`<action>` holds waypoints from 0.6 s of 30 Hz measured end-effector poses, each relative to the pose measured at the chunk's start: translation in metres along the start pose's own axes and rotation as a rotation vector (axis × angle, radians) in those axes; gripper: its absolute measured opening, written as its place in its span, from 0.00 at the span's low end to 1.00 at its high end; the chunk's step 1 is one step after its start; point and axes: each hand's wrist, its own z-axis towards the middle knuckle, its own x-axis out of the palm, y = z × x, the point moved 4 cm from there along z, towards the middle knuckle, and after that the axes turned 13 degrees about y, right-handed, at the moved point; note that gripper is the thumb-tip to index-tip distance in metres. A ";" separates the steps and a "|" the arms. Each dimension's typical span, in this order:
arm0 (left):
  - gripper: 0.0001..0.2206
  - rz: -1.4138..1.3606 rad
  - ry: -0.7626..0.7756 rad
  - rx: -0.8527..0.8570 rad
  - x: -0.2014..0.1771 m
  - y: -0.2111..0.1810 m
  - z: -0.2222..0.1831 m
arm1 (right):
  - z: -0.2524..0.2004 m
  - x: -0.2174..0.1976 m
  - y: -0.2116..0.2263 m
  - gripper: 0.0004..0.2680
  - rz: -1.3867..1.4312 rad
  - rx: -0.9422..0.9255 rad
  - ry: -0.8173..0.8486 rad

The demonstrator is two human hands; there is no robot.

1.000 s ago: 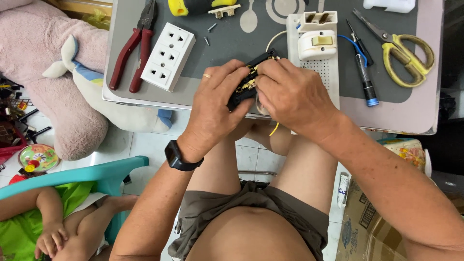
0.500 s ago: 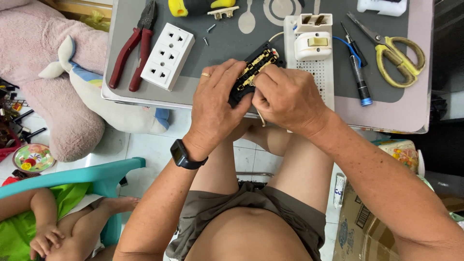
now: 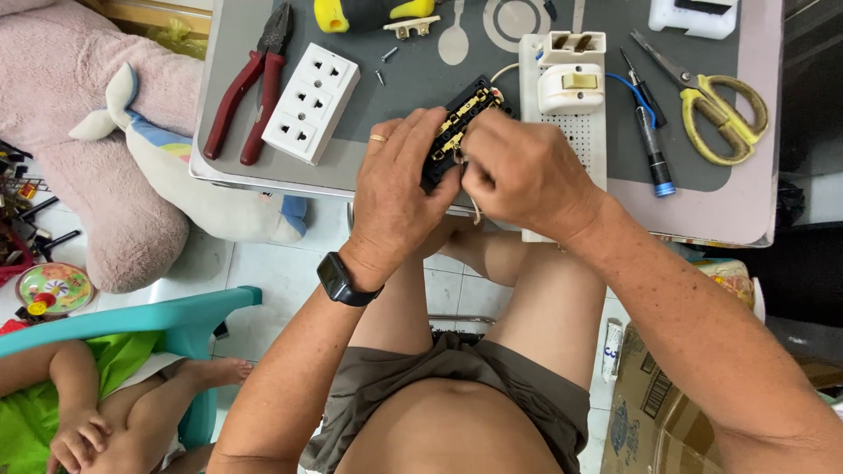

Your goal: Wiring and assembling an electrical switch panel using various tools like screwdrivers and pliers.

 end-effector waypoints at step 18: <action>0.14 0.073 -0.038 -0.072 -0.034 -0.044 0.009 | -0.011 -0.086 0.012 0.07 1.200 0.487 -0.736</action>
